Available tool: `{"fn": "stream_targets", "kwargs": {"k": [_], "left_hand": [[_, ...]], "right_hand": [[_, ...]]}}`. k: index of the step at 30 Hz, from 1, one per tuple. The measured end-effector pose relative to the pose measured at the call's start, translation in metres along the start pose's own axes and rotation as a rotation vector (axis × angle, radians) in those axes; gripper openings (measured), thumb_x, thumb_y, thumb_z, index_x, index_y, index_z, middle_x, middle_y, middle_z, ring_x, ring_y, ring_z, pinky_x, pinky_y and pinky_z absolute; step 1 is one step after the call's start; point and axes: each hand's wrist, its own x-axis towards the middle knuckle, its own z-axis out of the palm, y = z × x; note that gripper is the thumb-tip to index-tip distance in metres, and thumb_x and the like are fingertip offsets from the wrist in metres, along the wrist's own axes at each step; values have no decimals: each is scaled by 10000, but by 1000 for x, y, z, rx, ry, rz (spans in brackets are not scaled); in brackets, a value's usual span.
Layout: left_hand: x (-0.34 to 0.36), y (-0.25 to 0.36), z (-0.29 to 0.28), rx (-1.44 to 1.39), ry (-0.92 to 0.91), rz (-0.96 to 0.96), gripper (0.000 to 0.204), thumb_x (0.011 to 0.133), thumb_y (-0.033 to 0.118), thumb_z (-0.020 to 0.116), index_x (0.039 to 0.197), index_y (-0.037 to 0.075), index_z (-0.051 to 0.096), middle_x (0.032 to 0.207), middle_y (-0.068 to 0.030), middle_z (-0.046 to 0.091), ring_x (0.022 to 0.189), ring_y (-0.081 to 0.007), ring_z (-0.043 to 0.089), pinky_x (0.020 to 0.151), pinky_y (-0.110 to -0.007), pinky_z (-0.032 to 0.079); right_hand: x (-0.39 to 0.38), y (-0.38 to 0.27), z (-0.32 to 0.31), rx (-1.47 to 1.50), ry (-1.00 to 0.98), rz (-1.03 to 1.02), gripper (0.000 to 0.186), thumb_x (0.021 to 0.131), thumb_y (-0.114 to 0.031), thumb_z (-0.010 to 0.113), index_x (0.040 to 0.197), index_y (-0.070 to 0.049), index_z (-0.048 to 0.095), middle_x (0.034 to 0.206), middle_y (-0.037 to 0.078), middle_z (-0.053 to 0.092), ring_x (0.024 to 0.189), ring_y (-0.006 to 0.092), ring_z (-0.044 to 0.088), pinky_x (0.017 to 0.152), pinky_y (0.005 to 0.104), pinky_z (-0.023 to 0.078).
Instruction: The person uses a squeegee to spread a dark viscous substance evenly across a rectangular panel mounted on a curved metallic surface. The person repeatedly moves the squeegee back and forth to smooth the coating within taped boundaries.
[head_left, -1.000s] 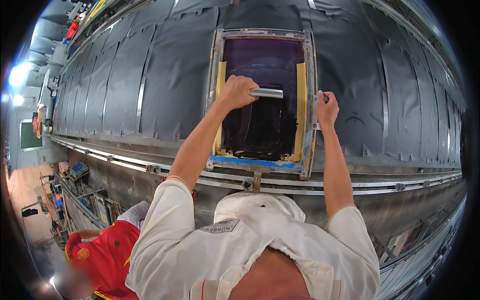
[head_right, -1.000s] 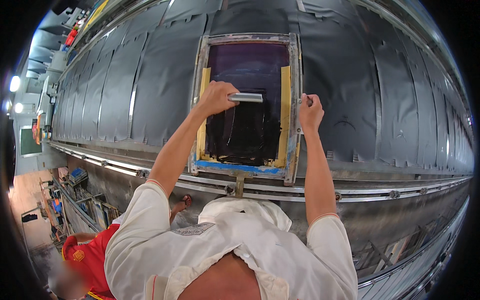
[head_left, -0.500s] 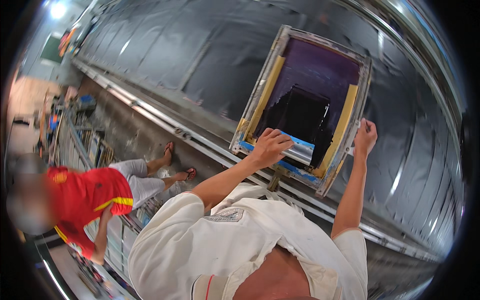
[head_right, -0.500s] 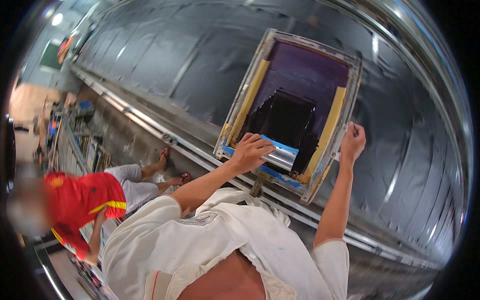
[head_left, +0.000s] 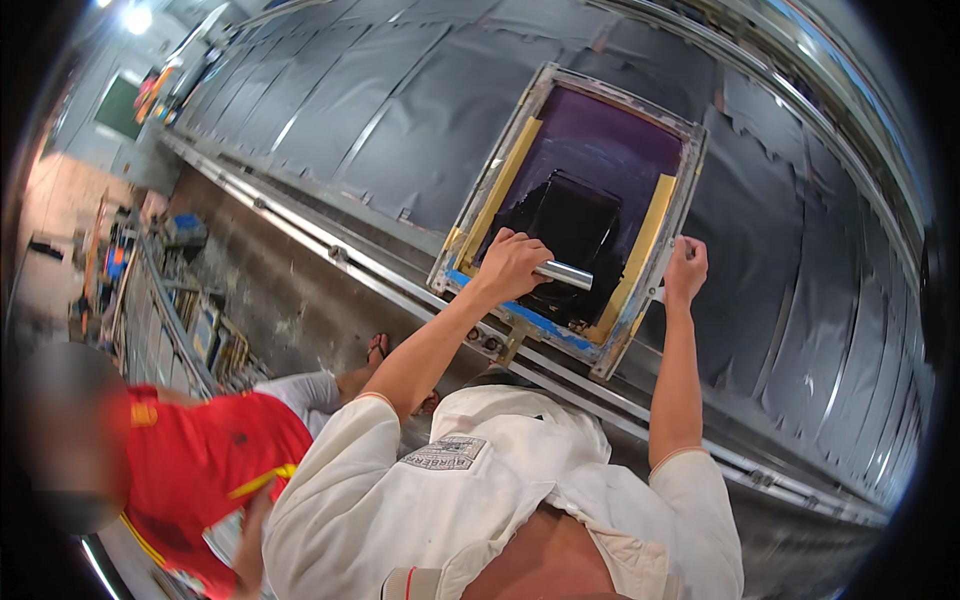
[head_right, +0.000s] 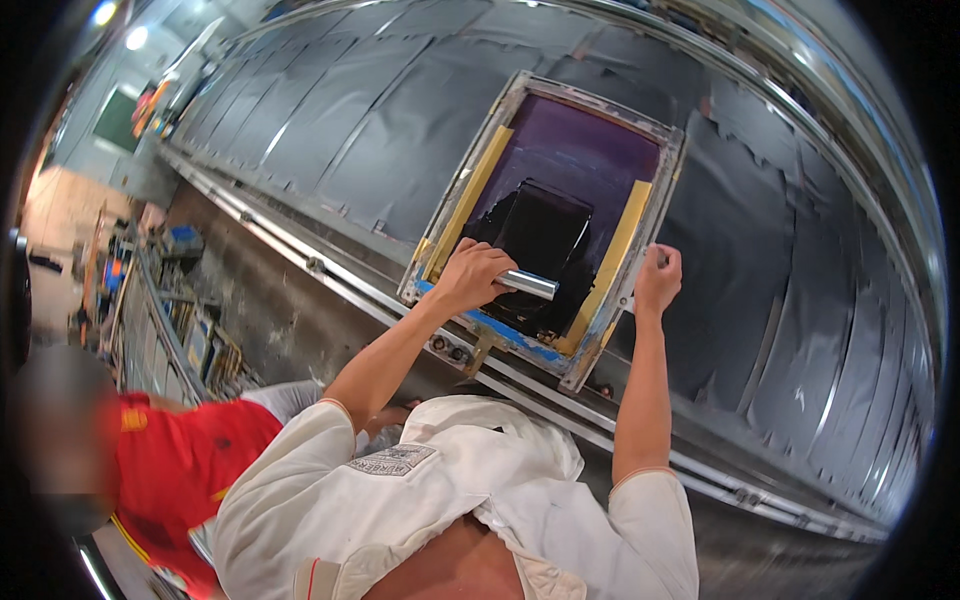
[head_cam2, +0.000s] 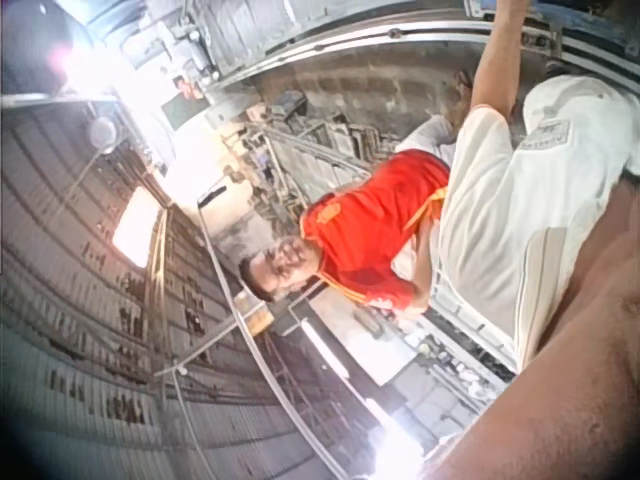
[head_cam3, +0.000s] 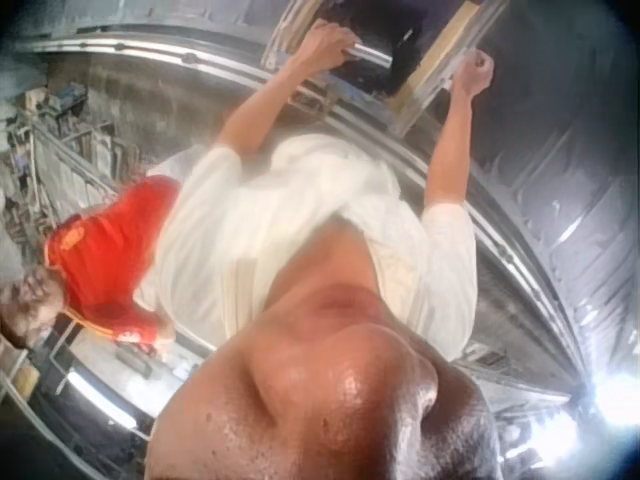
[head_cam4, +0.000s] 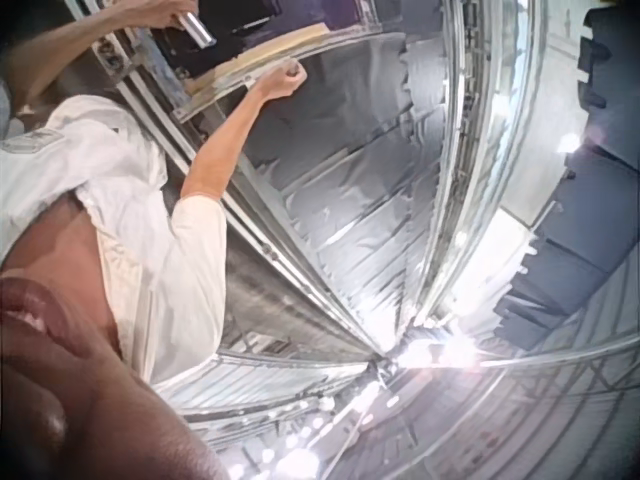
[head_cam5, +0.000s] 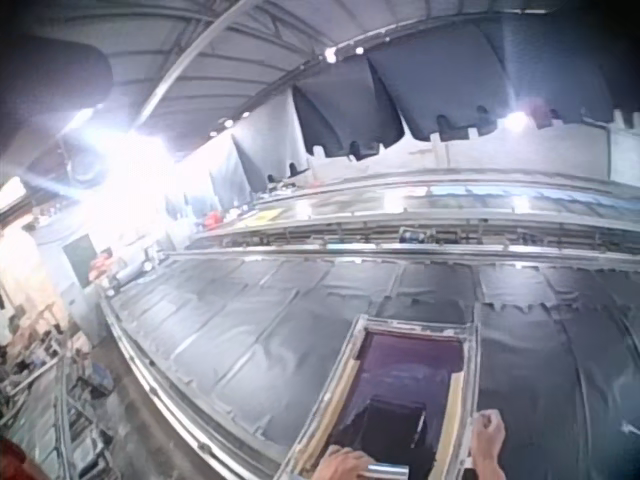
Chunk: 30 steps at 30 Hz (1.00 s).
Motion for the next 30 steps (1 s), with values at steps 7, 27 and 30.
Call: {"fn": "stream_targets", "kwargs": {"k": [7, 27, 30], "left_hand": [[27, -25, 6, -76, -155, 51, 207, 785, 222, 851, 957, 136, 774, 984, -24, 743, 956, -242, 687, 912, -387, 433], [201, -100, 4, -103, -265, 84, 191, 709, 266, 870, 794, 150, 743, 744, -98, 710, 780, -335, 686, 842, -444, 447], [143, -89, 9, -119, -154, 156, 178, 700, 231, 871, 761, 154, 722, 765, -84, 711, 782, -318, 686, 826, -455, 435]], "right_hand": [[5, 7, 20, -61, 3, 44, 237, 970, -298, 683, 1009, -67, 719, 875, 108, 727, 838, 300, 717, 774, 411, 534], [49, -125, 111, -648, -986, -380, 327, 829, -358, 821, 945, -68, 724, 933, 187, 746, 929, 395, 714, 806, 484, 540], [0, -119, 90, -671, -972, -489, 339, 814, -400, 828, 919, -93, 729, 862, 177, 727, 891, 381, 703, 809, 487, 513]]}}
